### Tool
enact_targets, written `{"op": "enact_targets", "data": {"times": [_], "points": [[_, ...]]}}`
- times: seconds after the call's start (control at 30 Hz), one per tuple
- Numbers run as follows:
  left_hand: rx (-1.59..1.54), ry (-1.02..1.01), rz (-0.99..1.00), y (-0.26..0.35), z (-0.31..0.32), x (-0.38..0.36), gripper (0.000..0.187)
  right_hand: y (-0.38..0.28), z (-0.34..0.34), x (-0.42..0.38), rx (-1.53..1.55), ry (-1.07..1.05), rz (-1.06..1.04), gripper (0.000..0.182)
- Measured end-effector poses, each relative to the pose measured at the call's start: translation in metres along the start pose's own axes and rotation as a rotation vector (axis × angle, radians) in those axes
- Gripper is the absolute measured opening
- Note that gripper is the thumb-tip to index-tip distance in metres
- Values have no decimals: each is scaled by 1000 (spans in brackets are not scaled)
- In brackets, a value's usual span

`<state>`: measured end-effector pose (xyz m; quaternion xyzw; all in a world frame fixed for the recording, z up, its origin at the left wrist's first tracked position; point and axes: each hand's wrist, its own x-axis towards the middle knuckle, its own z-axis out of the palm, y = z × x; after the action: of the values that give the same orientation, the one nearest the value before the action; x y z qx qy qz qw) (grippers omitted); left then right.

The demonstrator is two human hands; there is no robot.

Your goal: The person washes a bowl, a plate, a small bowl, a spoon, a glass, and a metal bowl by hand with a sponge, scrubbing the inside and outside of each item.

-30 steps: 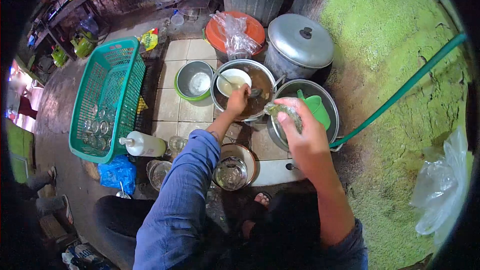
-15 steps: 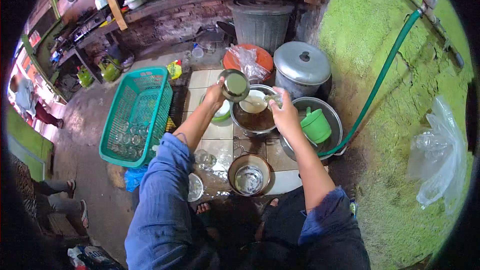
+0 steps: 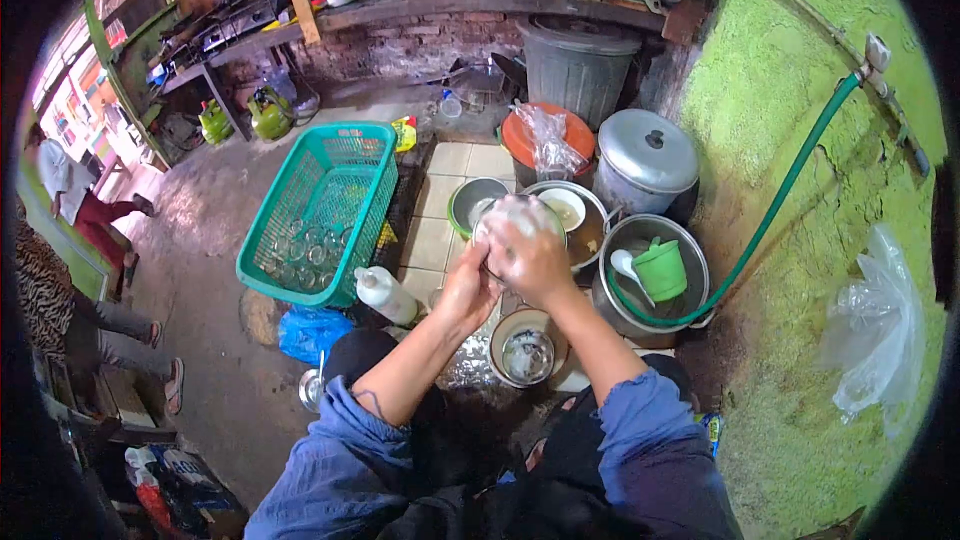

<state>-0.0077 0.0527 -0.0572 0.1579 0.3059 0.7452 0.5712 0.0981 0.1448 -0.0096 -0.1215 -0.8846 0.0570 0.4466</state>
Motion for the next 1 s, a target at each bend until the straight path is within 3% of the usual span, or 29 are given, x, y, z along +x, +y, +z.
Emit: {"op": "enact_targets", "data": {"times": [0.03, 0.07, 0.13, 0.2, 0.27, 0.3, 0.4, 0.43, 0.47, 0.53, 0.6, 0.67, 0.73, 0.83, 0.87, 0.93, 1.0], "points": [[47, 1, 18, -1, 4, -8, 33, 4, 0, 4, 53, 76, 67, 23], [94, 2, 35, 2, 14, -18, 36, 9, 1, 4, 269, 71, 307, 18], [59, -39, 8, 7, 28, -38, 39, 10, -3, 2, 291, 136, 586, 16], [191, -67, 0, 6, 30, -46, 41, -6, -2, -8, 282, 136, 628, 18], [226, -126, -46, 0, 16, -46, 42, -20, -2, -19, 173, -26, 291, 13], [254, -132, -11, -5, 13, -49, 42, -26, 0, -18, 169, -6, 26, 13], [299, -177, 41, -3, 10, -52, 43, -11, 1, -20, 127, 26, -98, 21], [290, -168, 39, 5, 22, -56, 43, -7, -3, -11, 244, 72, 1, 22], [279, -159, 38, 9, 31, -58, 43, -8, -7, -3, 194, 142, 203, 24], [244, -160, 52, 10, 32, -59, 42, -5, -9, -3, 112, 172, 396, 28], [186, -127, 38, 15, 32, -57, 39, -20, 6, -18, 230, 175, 344, 26], [154, -136, 62, 9, 19, -50, 37, -37, 8, -28, 109, 31, -20, 23], [222, -135, 50, 1, 6, -47, 38, -33, 5, -27, 69, -34, -42, 23], [153, -106, 46, 10, 37, -59, 39, -8, -9, -6, 143, 56, 245, 17], [113, -103, 44, 10, 40, -58, 39, -9, -12, -1, 311, 61, 552, 16], [83, -122, 36, 8, 37, -53, 39, -13, 1, -10, 220, 128, 470, 21], [57, -46, -7, -1, 28, -48, 38, -33, 1, -15, 84, -50, 84, 27]]}}
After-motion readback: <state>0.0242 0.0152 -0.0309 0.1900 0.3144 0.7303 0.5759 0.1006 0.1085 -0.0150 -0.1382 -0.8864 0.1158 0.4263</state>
